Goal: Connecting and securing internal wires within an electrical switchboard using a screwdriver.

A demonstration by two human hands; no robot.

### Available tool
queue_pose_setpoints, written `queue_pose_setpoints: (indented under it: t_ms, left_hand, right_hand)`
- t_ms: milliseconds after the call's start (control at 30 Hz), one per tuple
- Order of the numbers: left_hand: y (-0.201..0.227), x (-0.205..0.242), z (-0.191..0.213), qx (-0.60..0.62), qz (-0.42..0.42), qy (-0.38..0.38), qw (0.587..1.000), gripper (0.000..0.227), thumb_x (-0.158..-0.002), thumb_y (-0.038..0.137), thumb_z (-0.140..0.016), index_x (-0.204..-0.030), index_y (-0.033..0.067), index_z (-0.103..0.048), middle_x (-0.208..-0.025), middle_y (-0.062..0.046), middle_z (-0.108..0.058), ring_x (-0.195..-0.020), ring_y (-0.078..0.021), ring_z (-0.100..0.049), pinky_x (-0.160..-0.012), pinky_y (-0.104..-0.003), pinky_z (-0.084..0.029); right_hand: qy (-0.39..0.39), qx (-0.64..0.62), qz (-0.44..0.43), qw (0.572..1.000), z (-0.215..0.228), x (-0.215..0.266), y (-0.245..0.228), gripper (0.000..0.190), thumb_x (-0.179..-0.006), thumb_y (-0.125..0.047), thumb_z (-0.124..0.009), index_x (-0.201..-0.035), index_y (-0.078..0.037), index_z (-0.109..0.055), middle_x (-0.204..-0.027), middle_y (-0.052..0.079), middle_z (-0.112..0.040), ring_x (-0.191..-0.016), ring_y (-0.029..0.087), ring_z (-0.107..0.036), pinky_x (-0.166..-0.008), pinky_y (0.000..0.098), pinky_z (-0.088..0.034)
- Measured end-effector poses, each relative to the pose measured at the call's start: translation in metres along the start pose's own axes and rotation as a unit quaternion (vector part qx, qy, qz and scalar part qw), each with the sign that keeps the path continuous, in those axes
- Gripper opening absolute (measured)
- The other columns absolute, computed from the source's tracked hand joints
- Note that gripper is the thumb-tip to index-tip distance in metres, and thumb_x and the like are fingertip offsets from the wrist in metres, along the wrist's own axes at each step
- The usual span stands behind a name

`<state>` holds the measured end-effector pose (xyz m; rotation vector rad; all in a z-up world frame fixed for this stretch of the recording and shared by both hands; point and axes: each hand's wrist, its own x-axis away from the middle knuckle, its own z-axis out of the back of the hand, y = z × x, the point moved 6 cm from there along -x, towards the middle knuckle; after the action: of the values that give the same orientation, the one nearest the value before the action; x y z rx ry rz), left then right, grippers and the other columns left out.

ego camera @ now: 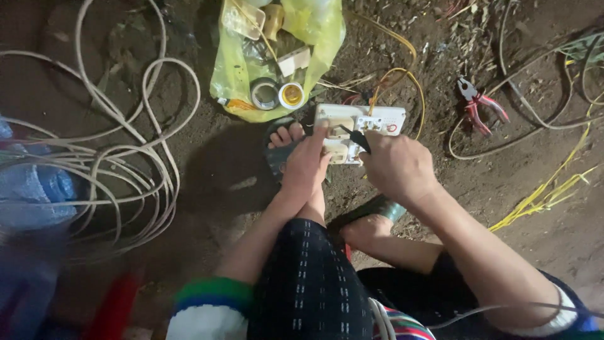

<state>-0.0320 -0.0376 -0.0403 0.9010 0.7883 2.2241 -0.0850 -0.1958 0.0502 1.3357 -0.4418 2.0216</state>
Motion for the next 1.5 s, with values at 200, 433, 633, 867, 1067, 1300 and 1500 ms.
queue_pose_setpoints:
  t_ms: [200,433,633,867,1067,1300,1500]
  left_hand:
    - [-0.059,-0.014,-0.052,-0.063,-0.038,-0.13,0.989,0.065,-0.096,0.046,-0.062,-0.157,0.0354,-0.039,-0.124,-0.005,-0.063,-0.095,-0.0337,-0.069,-0.07,-0.055,-0.061]
    - [-0.033,-0.015,-0.023,-0.068,-0.109,-0.059,0.99,0.054,-0.101,0.041,-0.058,-0.153,0.0383,-0.044,-0.102,-0.002,-0.061,-0.065,-0.0277,-0.069,-0.049,-0.042,-0.06]
    - [-0.023,-0.022,-0.014,-0.047,-0.118,-0.061,0.99,0.064,-0.093,0.034,-0.069,-0.152,0.0401,-0.044,-0.105,-0.003,-0.062,-0.069,-0.0316,-0.071,-0.049,-0.045,-0.062]
    - [-0.021,-0.033,-0.023,-0.072,-0.169,-0.056,0.981,0.05,-0.097,0.025,-0.069,-0.143,0.035,-0.052,-0.103,0.002,-0.062,-0.072,-0.0181,-0.068,-0.058,-0.03,-0.06]
    - [-0.053,-0.022,-0.077,-0.146,-0.147,-0.022,0.978,0.051,-0.092,0.034,-0.069,-0.139,0.0427,-0.051,-0.089,0.003,-0.05,-0.079,-0.0329,-0.057,-0.057,-0.058,-0.053]
    - [-0.04,-0.022,-0.063,-0.166,-0.152,0.017,0.974,0.045,-0.093,0.035,-0.069,-0.134,0.0419,-0.052,-0.088,0.007,-0.053,-0.084,-0.0246,-0.057,-0.065,-0.052,-0.056]
    - [-0.047,-0.024,-0.073,-0.17,-0.144,0.038,0.974,0.053,-0.086,0.024,-0.075,-0.132,0.0422,-0.056,-0.09,0.004,-0.061,-0.072,-0.0303,-0.066,-0.068,-0.064,-0.058]
  right_hand:
    - [-0.011,-0.107,-0.063,0.992,0.034,0.029,0.016,0.045,-0.094,-0.038,-0.067,-0.138,-0.028,-0.067,-0.093,0.02,-0.079,-0.089,0.044,-0.077,-0.077,0.057,-0.062]
    - [-0.006,-0.171,-0.082,0.982,0.007,0.03,0.018,0.051,-0.094,-0.047,-0.065,-0.141,-0.028,-0.064,-0.101,0.021,-0.078,-0.096,0.045,-0.075,-0.084,0.0585,-0.06]
    - [0.021,-0.189,-0.09,0.978,-0.009,0.027,0.022,0.039,-0.098,-0.041,-0.067,-0.135,-0.031,-0.07,-0.093,0.018,-0.079,-0.087,0.04,-0.077,-0.079,0.0534,-0.063]
    - [0.026,-0.199,-0.073,0.977,-0.011,0.017,0.019,0.042,-0.095,-0.047,-0.066,-0.135,-0.033,-0.068,-0.095,0.016,-0.078,-0.092,0.039,-0.075,-0.079,0.0541,-0.061]
    - [0.062,-0.142,-0.051,0.987,0.003,0.022,0.01,0.037,-0.094,-0.041,-0.067,-0.129,-0.03,-0.072,-0.084,0.016,-0.078,-0.08,0.04,-0.077,-0.071,0.0512,-0.063]
    - [0.102,-0.125,-0.03,0.986,0.002,0.028,0.008,0.035,-0.094,-0.037,-0.069,-0.127,-0.026,-0.074,-0.081,0.015,-0.078,-0.075,0.038,-0.077,-0.068,0.0501,-0.064]
    - [0.097,-0.114,-0.052,0.987,-0.005,0.021,0.007,0.038,-0.092,-0.041,-0.07,-0.129,-0.03,-0.073,-0.081,0.016,-0.078,-0.077,0.039,-0.077,-0.069,0.0536,-0.063]
